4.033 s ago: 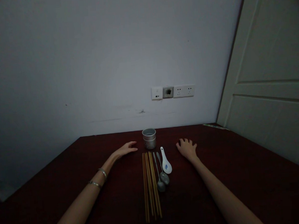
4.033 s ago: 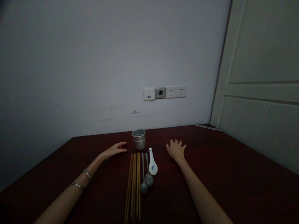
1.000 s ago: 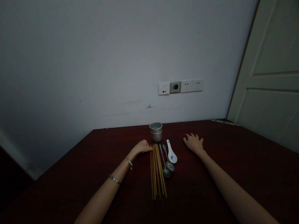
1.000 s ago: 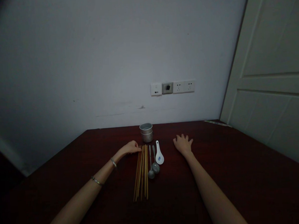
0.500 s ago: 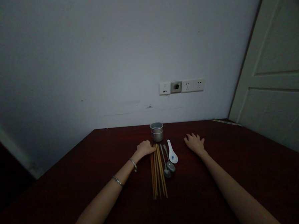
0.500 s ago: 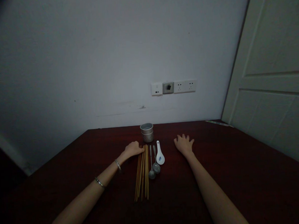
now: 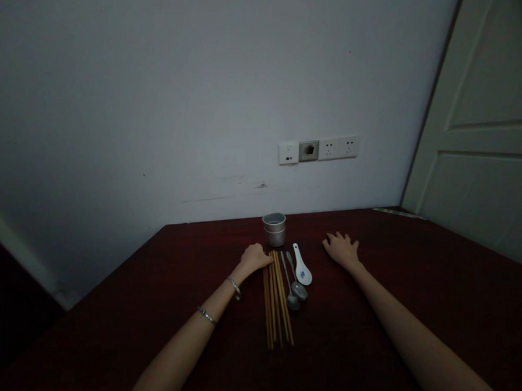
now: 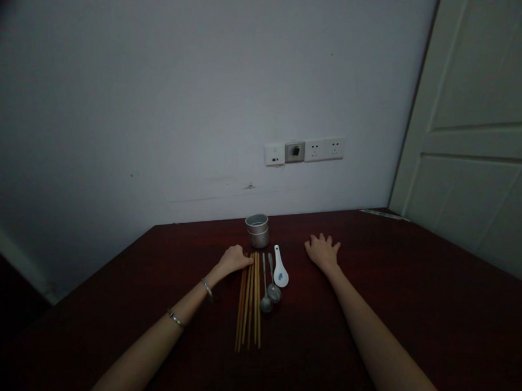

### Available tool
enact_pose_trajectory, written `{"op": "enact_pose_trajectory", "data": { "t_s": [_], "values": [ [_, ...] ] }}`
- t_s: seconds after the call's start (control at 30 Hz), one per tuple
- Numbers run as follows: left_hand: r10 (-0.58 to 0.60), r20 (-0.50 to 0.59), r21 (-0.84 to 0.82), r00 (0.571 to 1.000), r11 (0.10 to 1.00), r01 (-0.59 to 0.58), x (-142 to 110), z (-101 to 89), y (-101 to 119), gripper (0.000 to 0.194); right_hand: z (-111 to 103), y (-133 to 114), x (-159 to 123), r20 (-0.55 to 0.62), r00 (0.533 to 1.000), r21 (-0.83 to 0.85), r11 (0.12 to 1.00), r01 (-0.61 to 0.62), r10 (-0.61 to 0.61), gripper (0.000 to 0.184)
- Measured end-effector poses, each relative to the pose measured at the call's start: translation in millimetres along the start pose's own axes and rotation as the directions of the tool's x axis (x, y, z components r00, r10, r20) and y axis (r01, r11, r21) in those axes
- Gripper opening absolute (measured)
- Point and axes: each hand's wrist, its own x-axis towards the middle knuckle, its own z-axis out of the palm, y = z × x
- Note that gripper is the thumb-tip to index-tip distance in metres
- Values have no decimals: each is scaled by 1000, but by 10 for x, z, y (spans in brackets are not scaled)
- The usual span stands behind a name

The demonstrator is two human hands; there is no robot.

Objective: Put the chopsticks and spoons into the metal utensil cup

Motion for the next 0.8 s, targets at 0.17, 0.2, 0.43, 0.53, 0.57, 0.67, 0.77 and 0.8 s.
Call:
{"op": "enact_pose_trajectory", "data": {
  "t_s": [0.17, 0.2, 0.43, 0.53, 0.57, 0.67, 0.77, 0.8],
  "values": [
    [20, 2, -34, 1000, 999, -19, 10, -17, -30, 35, -7, 3, 2, 10, 1000, -1, 1000, -2, 2, 48],
    [15, 1, -35, 1000, 999, -15, 6, -21, -30, 37, -8, 4, 3, 13, 1000, -2, 1000, -4, 4, 48],
    [9, -16, -74, 1000, 997, -10, -35, -105, -5, 31, -13, -15, -8, 17, 1000, -3, 1000, -13, 13, 49],
    [27, -66, -89, 997, 995, -33, -33, -211, -9, 30, 1, -7, -13, 5, 1000, 20, 1000, -18, 18, 47],
    [27, -88, -88, 996, 996, -35, -34, -260, -11, 29, 0, 1, -6, -3, 1000, 36, 999, -26, 26, 46],
    [22, -170, -77, 985, 996, -36, -64, -443, -2, 29, -66, 3, 50, -54, 997, 157, 987, -38, 47, 46],
    [32, -254, -72, 967, 996, -52, -147, -654, 38, 30, -289, -119, 105, -112, 993, 426, 901, 77, -31, 43],
    [39, -283, -71, 958, 996, -62, -184, -723, 58, 29, -397, -201, 99, -106, 992, 536, 836, 119, -73, 39]
  ]
}}
